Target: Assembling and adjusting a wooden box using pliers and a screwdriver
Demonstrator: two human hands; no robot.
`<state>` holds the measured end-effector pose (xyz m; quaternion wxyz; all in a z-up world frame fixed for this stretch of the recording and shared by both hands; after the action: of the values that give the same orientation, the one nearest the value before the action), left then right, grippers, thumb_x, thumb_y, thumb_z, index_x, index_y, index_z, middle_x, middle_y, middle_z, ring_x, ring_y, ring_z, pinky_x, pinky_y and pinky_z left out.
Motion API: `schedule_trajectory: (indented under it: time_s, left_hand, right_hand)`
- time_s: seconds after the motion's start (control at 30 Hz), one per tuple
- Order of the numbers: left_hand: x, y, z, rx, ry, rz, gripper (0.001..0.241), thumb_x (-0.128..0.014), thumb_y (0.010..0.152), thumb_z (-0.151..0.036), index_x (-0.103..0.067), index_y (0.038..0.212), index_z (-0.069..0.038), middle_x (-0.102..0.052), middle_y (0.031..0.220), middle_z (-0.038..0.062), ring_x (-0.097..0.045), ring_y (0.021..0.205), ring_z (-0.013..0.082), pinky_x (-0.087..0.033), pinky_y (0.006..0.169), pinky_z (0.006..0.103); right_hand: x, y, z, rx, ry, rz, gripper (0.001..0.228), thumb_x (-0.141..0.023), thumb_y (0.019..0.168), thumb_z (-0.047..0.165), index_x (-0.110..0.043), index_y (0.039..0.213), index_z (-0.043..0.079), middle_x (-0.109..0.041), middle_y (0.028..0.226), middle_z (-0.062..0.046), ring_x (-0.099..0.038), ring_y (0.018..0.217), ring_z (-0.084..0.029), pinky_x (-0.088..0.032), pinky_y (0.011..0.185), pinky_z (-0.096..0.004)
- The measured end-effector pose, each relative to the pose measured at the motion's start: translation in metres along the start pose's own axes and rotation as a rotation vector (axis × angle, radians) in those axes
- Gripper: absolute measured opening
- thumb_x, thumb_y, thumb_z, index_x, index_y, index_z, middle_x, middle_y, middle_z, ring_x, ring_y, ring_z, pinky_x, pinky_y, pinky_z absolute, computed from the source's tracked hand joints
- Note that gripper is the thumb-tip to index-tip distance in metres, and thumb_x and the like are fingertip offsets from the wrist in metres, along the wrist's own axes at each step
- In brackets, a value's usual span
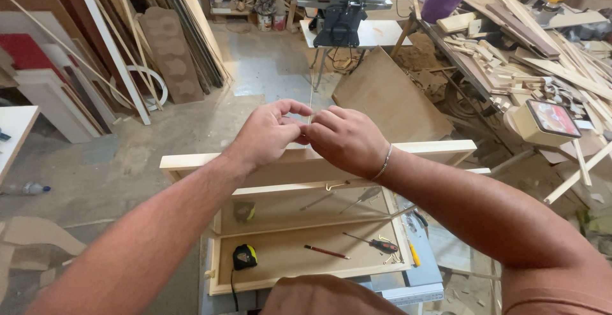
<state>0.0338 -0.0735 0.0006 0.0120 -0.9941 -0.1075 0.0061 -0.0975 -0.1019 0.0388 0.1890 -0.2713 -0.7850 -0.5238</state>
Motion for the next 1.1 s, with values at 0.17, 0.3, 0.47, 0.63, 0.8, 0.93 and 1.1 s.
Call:
schedule_trajectory:
  time_s: [0.17,0.3,0.47,0.63,0.8,0.93,1.1]
  left_hand:
    - [-0.007,-0.010,-0.009,-0.026,0.179,0.023,0.034,-0.058,0.083,-0.006,-0.075,0.112,-0.010,-0.078,0.090,0.008,-0.071,0.083,0.0127,-0.056,0.087,0.0296]
    - [-0.007,-0.011,-0.007,-0.005,0.340,-0.019,0.021,-0.065,0.087,-0.019,-0.080,0.101,-0.022,-0.075,0.080,-0.003,-0.063,0.079,0.0065,-0.050,0.077,0.0234]
    - [-0.006,-0.008,0.000,-0.016,0.379,-0.022,0.019,-0.065,0.086,-0.025,-0.081,0.097,-0.025,-0.074,0.075,-0.005,-0.062,0.075,0.0057,-0.049,0.072,0.0227]
    - [-0.009,-0.018,-0.008,-0.018,0.365,-0.020,0.016,-0.064,0.088,-0.024,-0.080,0.088,-0.022,-0.070,0.074,-0.005,-0.059,0.076,0.0070,-0.046,0.071,0.0228]
    - [-0.011,-0.022,-0.011,-0.066,0.344,0.026,0.019,-0.066,0.088,-0.024,-0.082,0.098,-0.021,-0.076,0.084,0.000,-0.061,0.084,0.0097,-0.050,0.078,0.0273]
    - [-0.012,-0.017,-0.016,-0.008,0.412,-0.001,0.028,-0.060,0.082,-0.019,-0.081,0.100,-0.021,-0.076,0.085,-0.001,-0.068,0.087,0.0129,-0.052,0.082,0.0286]
    - [-0.013,-0.018,-0.016,-0.002,0.534,0.012,0.026,-0.059,0.080,-0.022,-0.082,0.093,-0.027,-0.077,0.081,0.000,-0.071,0.087,0.0169,-0.055,0.083,0.0315]
  right_hand:
    - [0.008,0.006,-0.026,-0.324,0.311,0.238,0.009,-0.070,0.092,0.011,-0.061,0.093,0.011,-0.059,0.082,-0.006,-0.066,0.073,-0.031,-0.055,0.060,-0.040]
    - [0.007,0.008,-0.034,-0.459,0.462,0.352,0.008,-0.070,0.094,0.012,-0.062,0.095,0.010,-0.059,0.082,-0.008,-0.066,0.073,-0.034,-0.054,0.062,-0.043]
    - [0.009,0.010,-0.029,-0.460,0.434,0.373,0.007,-0.068,0.095,0.010,-0.062,0.096,0.008,-0.058,0.083,-0.011,-0.066,0.075,-0.037,-0.055,0.062,-0.045]
    - [0.012,0.007,-0.030,-0.521,0.467,0.365,0.006,-0.068,0.095,0.010,-0.063,0.097,0.009,-0.057,0.084,-0.009,-0.067,0.075,-0.033,-0.056,0.063,-0.042]
    - [0.007,-0.005,-0.038,-0.761,0.784,0.340,0.004,-0.069,0.095,0.008,-0.068,0.092,0.011,-0.060,0.082,-0.004,-0.064,0.076,-0.017,-0.055,0.068,-0.033]
    - [0.015,-0.014,-0.036,-0.856,0.799,0.469,0.004,-0.068,0.093,0.010,-0.067,0.090,0.008,-0.061,0.081,-0.006,-0.062,0.078,-0.016,-0.055,0.071,-0.036]
    - [0.014,-0.017,-0.018,-0.744,0.615,0.805,0.011,-0.069,0.091,0.018,-0.064,0.089,0.007,-0.066,0.089,-0.010,-0.069,0.085,-0.031,-0.055,0.075,-0.045]
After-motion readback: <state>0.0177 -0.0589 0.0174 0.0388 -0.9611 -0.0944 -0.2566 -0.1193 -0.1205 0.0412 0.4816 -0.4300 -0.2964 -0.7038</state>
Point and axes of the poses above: each hand's wrist, its own y-axis towards the middle knuckle, its own x-axis out of the back of the hand, z = x × y, the point moved 7 cm from there along y, towards the middle knuckle
